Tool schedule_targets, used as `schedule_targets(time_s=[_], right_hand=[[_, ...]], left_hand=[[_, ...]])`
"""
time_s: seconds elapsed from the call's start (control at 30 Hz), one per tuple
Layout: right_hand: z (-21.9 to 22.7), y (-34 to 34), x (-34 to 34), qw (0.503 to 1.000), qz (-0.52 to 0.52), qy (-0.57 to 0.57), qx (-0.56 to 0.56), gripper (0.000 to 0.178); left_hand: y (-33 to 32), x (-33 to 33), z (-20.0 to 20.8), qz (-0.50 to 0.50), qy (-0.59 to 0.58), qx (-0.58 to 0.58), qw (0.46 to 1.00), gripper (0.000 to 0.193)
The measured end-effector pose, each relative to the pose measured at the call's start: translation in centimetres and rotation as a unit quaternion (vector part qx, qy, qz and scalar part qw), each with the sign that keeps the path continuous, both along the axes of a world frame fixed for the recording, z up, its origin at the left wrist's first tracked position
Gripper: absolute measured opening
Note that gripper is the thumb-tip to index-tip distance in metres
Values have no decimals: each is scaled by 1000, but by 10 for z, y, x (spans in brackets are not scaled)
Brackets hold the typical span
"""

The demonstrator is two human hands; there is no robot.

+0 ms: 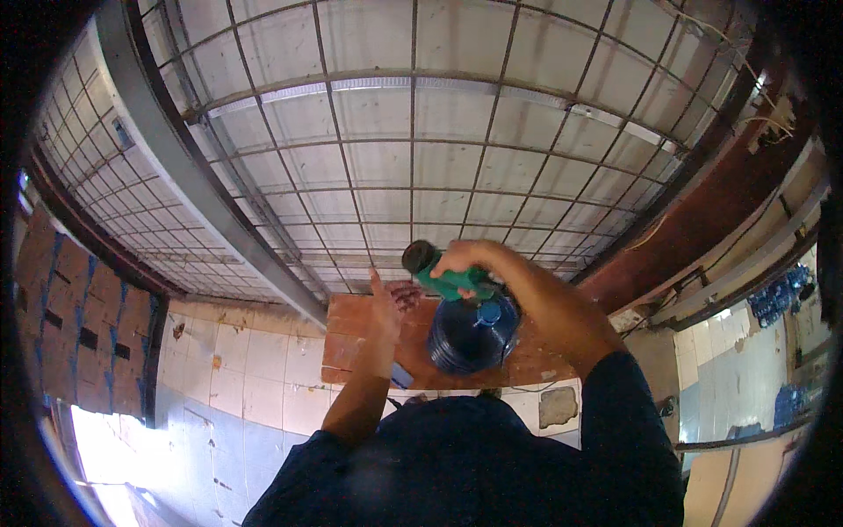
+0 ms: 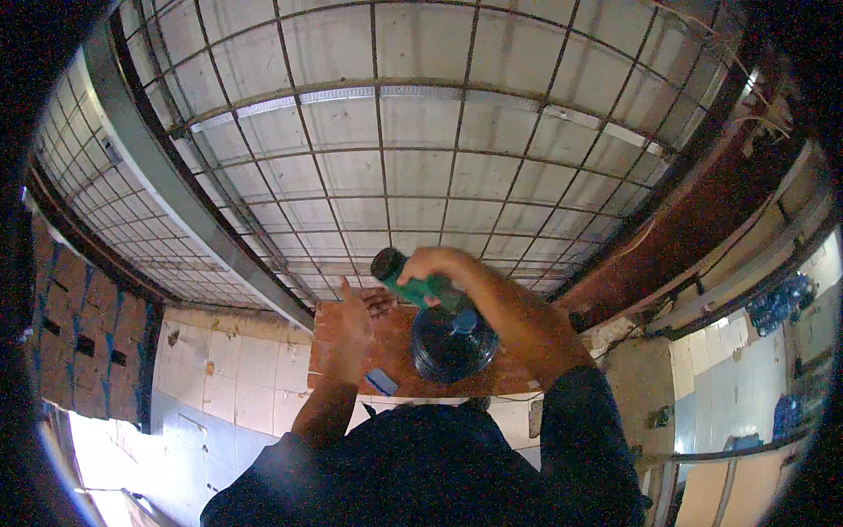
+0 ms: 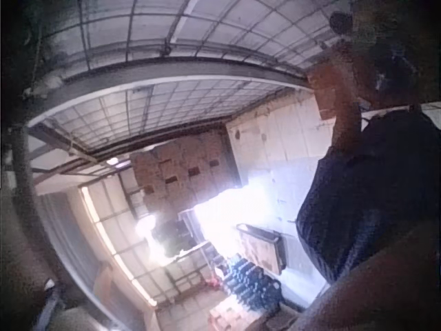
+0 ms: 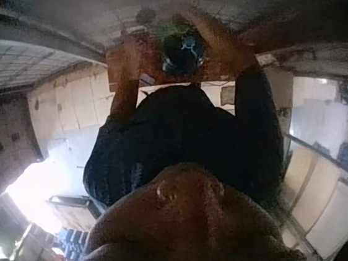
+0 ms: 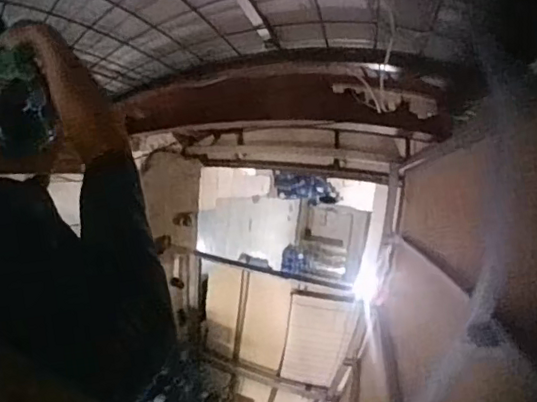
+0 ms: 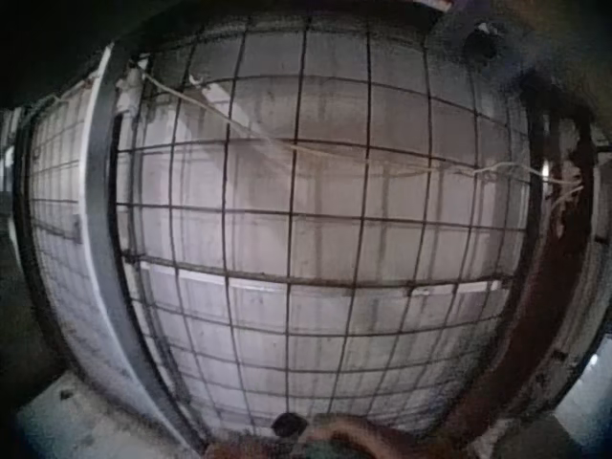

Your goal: The person repeatedly picks up large blue water jugs, places them on a wooden table, and uses a green handheld sealing tool to press down on the caps. The person then carries the sealed jugs to a storage area and stacks them with other jugs before returning to repeat the process.

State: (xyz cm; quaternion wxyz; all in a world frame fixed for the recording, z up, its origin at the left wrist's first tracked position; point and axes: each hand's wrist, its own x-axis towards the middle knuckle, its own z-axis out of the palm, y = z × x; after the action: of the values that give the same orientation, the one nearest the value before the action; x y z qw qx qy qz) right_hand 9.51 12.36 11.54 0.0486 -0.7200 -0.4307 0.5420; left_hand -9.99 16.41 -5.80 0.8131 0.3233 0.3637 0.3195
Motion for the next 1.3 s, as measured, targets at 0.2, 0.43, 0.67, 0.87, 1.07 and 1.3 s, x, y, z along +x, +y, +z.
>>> schedule_targets(time_s=[0.2,0.43,0.67,0.87,1.07,1.3], right_hand=[[-18,22,94,979,-13,189,-77,42],[-41,8,182,959,-30,280,-20,47],[-73,-34,259,913,-108,391,-43,62],[-143,-95,309,820,-165,548,-27,64],[-188,-163,312,764,-257,591,21,65],[-218,-217,294,685,-274,673,56,63]], left_hand=[[-34,47,-35,131,-2,12,991,88],[-81,120,-71,109,75,31,991,89],[-90,148,-103,92,26,0,995,91],[-92,152,-119,105,3,-2,995,92],[-86,139,-146,110,5,28,993,94],[-93,126,-144,110,55,67,990,91]])
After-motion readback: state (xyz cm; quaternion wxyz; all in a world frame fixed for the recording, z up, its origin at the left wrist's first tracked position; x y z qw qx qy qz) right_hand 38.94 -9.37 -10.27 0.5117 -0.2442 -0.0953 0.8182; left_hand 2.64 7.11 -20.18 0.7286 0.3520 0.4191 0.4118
